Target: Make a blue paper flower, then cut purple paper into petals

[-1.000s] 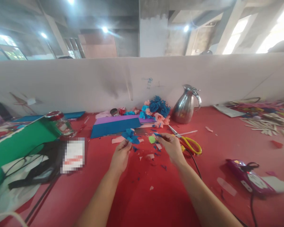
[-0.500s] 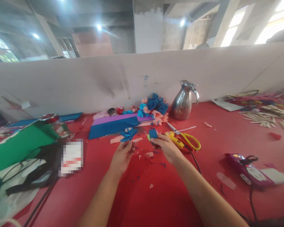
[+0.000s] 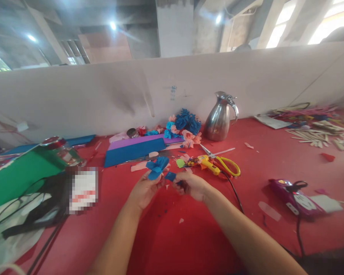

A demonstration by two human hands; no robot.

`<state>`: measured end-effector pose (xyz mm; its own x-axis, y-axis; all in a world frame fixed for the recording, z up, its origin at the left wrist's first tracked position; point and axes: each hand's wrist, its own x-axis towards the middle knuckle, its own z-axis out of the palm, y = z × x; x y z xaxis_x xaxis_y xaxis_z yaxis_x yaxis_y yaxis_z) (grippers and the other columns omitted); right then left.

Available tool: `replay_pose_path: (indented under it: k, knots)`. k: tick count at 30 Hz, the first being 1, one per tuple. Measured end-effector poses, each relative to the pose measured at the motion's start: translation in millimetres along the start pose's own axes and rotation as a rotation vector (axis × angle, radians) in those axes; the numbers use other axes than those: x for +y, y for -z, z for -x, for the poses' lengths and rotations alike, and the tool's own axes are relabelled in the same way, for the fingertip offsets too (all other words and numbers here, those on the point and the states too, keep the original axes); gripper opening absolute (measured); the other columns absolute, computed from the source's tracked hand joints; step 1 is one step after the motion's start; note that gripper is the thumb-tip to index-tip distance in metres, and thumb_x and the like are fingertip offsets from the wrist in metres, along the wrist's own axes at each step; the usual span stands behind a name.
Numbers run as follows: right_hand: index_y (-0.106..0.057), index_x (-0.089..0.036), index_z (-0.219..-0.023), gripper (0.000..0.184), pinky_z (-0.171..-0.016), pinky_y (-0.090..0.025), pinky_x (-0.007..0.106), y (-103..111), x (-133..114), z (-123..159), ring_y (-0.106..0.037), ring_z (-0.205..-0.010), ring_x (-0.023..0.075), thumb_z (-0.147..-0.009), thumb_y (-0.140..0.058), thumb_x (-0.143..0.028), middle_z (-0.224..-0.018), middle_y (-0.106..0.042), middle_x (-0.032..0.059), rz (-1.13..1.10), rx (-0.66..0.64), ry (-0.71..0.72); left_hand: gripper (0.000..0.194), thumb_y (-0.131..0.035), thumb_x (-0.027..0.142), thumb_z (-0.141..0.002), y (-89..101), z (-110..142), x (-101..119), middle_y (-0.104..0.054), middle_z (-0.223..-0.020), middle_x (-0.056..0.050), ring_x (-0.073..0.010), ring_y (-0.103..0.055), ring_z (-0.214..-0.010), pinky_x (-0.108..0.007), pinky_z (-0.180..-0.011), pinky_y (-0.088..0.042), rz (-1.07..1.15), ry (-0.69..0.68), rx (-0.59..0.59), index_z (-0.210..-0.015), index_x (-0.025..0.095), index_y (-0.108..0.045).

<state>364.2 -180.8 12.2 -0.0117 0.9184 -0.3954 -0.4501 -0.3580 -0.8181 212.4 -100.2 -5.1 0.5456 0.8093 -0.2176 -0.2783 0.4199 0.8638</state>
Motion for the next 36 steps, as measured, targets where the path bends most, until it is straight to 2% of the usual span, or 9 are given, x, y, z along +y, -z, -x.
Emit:
replay_pose_path:
  k: [5, 11, 13, 18, 21, 25, 29, 36]
  knots:
    - [-0.048, -0.017, -0.048, 0.010, -0.043, -0.022, 0.021, 6.4, 1.4, -2.8, -0.036, -0.042, 0.0069, -0.057, -0.053, -0.019, -0.043, -0.045, -0.0045, 0.012, -0.005, 0.081, 0.020, -0.084, 0.018, -0.054, -2.1, -0.1, 0.0, -0.070, -0.082, -0.002, -0.0127, -0.062, -0.069, -0.028, -0.067, -0.050, 0.080, 0.027, 0.026, -0.069, 0.017, -0.070]
    - [-0.053, -0.016, -0.050, 0.007, -0.048, -0.032, 0.021, 11.8, 3.0, -9.5, -0.046, -0.049, 0.0085, -0.052, -0.059, -0.020, -0.049, -0.052, -0.0035, 0.015, 0.033, 0.241, 0.013, -0.080, 0.013, -0.061, -1.0, -1.6, 2.5, -0.070, -0.079, 0.000, -0.0097, -0.062, -0.065, -0.025, -0.067, -0.053, 0.141, 0.033, 0.045, -0.069, 0.016, -0.070]
    - [-0.053, -0.017, -0.049, 0.010, -0.048, -0.032, 0.021, 12.1, 3.1, -10.9, -0.045, -0.047, 0.0082, -0.052, -0.061, -0.021, -0.048, -0.052, -0.0035, -0.002, 0.043, 0.237, 0.010, -0.077, 0.011, -0.065, 0.2, -2.3, 3.5, -0.071, -0.079, -0.001, -0.0093, -0.062, -0.064, -0.024, -0.067, -0.053, 0.156, 0.028, 0.045, -0.069, 0.016, -0.069]
    - [-0.054, -0.016, -0.050, 0.010, -0.048, -0.035, 0.021, 13.3, 3.9, -10.9, -0.045, -0.045, 0.0081, -0.053, -0.063, -0.021, -0.046, -0.053, -0.0026, -0.068, -0.075, 0.203, 0.008, -0.069, 0.006, -0.073, -0.5, -0.5, 2.5, -0.073, -0.085, -0.005, -0.0126, -0.067, -0.067, -0.026, -0.066, -0.056, 0.147, 0.103, -0.009, -0.076, 0.013, -0.069]
    - [-0.055, -0.016, -0.051, 0.010, -0.049, -0.037, 0.021, 15.0, 3.4, -10.2, -0.046, -0.045, 0.0075, -0.052, -0.063, -0.020, -0.047, -0.054, -0.0033, -0.117, -0.103, 0.184, 0.012, -0.062, 0.002, -0.077, -5.4, 2.3, -1.3, -0.074, -0.087, -0.008, -0.0146, -0.069, -0.071, -0.026, -0.067, -0.057, 0.196, 0.146, -0.012, -0.072, 0.012, -0.067]
    - [-0.056, -0.016, -0.055, 0.008, -0.048, -0.035, 0.019, 17.9, 2.1, -11.3, -0.046, -0.044, 0.0066, -0.052, -0.063, -0.019, -0.048, -0.054, -0.0044, -0.106, -0.083, 0.178, 0.023, -0.052, -0.002, -0.082, -15.9, 4.8, -7.4, -0.073, -0.080, -0.007, -0.0148, -0.071, -0.072, -0.025, -0.068, -0.058, 0.364, 0.190, 0.055, -0.067, 0.012, -0.062]
    - [-0.056, -0.015, -0.053, 0.009, -0.046, -0.033, 0.020, 19.2, 1.0, -13.0, -0.043, -0.043, 0.0062, -0.053, -0.064, -0.020, -0.045, -0.051, -0.0050, 0.000, -0.054, 0.235, 0.027, -0.045, -0.003, -0.085, -24.3, 5.9, -10.5, -0.071, -0.070, -0.005, -0.0169, -0.072, -0.076, -0.027, -0.071, -0.059, 0.488, 0.229, 0.125, -0.068, 0.012, -0.059]
    - [-0.057, -0.015, -0.055, 0.012, -0.047, -0.032, 0.019, 21.4, -0.5, -12.5, -0.041, -0.045, 0.0057, -0.057, -0.067, -0.022, -0.046, -0.049, -0.0059, 0.071, -0.019, 0.258, 0.029, -0.043, -0.007, -0.084, -26.7, 8.8, -10.7, -0.071, -0.074, -0.010, -0.0214, -0.071, -0.086, -0.029, -0.080, -0.058, 0.493, 0.221, 0.091, -0.065, 0.009, -0.059]
